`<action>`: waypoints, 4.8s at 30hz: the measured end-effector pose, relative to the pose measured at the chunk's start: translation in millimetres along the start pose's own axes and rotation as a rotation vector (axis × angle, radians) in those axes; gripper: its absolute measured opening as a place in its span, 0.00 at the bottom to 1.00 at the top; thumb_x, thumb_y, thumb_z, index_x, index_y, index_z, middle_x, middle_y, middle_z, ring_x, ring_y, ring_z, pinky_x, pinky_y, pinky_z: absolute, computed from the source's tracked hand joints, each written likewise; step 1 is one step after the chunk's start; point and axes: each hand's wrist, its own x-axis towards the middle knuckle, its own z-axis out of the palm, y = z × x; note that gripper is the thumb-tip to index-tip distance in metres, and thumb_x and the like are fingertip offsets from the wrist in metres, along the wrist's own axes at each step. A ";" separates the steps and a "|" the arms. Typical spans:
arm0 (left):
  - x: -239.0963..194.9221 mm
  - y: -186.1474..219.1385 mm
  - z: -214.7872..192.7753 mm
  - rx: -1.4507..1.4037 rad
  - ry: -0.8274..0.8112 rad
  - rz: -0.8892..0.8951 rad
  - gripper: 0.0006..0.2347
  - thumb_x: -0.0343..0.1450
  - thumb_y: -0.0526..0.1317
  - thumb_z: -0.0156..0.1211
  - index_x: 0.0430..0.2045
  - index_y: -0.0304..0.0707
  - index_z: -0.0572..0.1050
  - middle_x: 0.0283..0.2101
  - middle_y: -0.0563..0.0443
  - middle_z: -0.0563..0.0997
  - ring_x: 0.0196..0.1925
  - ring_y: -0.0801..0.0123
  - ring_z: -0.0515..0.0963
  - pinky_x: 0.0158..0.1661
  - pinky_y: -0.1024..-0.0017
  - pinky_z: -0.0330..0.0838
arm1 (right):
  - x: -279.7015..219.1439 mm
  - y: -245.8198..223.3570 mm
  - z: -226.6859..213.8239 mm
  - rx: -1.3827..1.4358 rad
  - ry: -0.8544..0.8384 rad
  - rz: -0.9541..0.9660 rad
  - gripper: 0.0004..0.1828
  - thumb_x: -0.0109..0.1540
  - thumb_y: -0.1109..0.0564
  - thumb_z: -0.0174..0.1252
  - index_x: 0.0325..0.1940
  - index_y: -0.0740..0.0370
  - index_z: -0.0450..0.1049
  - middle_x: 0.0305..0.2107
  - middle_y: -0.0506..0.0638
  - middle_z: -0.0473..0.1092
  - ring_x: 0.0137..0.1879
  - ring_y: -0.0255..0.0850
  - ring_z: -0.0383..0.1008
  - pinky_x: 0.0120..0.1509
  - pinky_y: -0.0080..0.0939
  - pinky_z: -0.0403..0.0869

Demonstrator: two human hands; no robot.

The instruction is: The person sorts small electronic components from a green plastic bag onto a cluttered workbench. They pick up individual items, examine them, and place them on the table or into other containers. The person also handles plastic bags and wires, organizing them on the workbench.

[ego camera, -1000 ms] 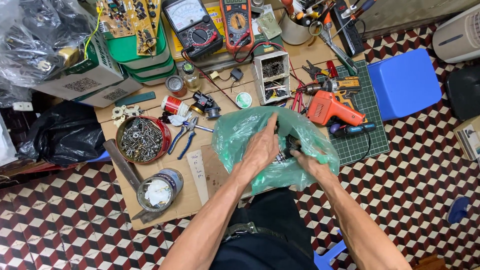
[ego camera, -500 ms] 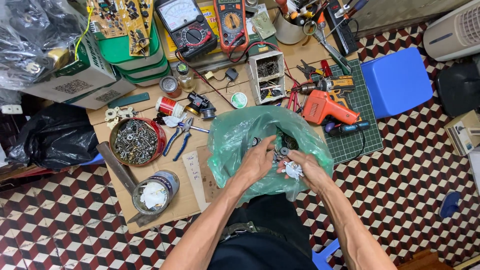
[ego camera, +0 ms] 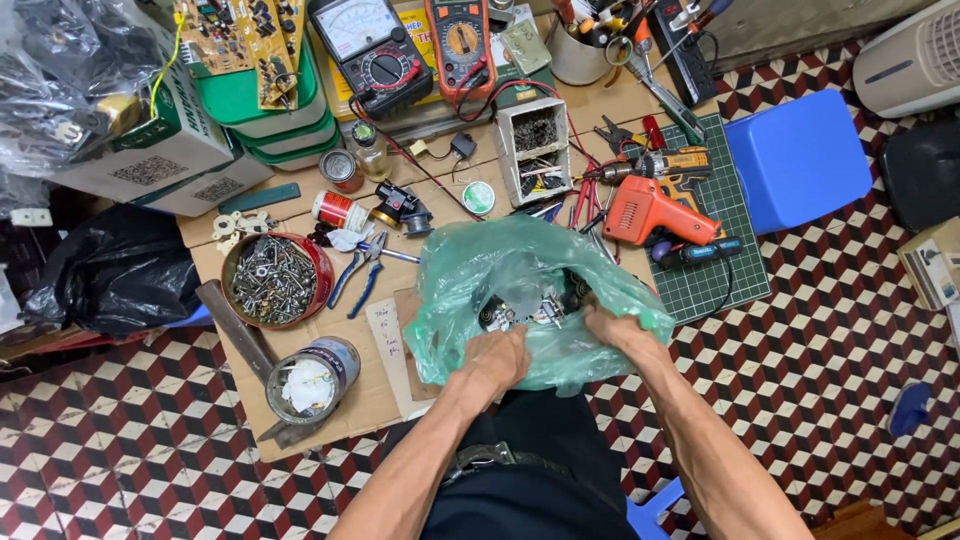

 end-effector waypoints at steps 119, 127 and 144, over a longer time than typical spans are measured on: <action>-1.8 -21.9 -87.7 -0.389 0.454 0.067 0.27 0.74 0.41 0.61 0.68 0.34 0.59 0.59 0.24 0.72 0.59 0.35 0.74 0.58 0.50 0.68 | -9.8 -96.3 -90.4 0.619 0.144 0.092 0.32 0.60 0.58 0.50 0.71 0.58 0.61 0.64 0.59 0.64 0.71 0.53 0.61 0.73 0.50 0.59; 15.7 -16.6 -126.1 -0.081 0.359 -0.121 0.31 0.69 0.31 0.57 0.70 0.41 0.55 0.67 0.33 0.66 0.60 0.38 0.74 0.57 0.53 0.72 | 13.6 -102.7 -76.9 0.308 0.115 -0.100 0.22 0.66 0.53 0.43 0.61 0.62 0.71 0.49 0.58 0.77 0.58 0.54 0.77 0.67 0.50 0.72; 36.8 -43.7 -106.7 -0.056 0.272 0.013 0.32 0.66 0.39 0.69 0.65 0.33 0.62 0.72 0.32 0.59 0.71 0.42 0.62 0.67 0.59 0.59 | 78.6 -95.8 -75.6 0.111 0.008 -0.089 0.16 0.67 0.52 0.46 0.56 0.51 0.74 0.48 0.56 0.75 0.52 0.52 0.78 0.60 0.53 0.74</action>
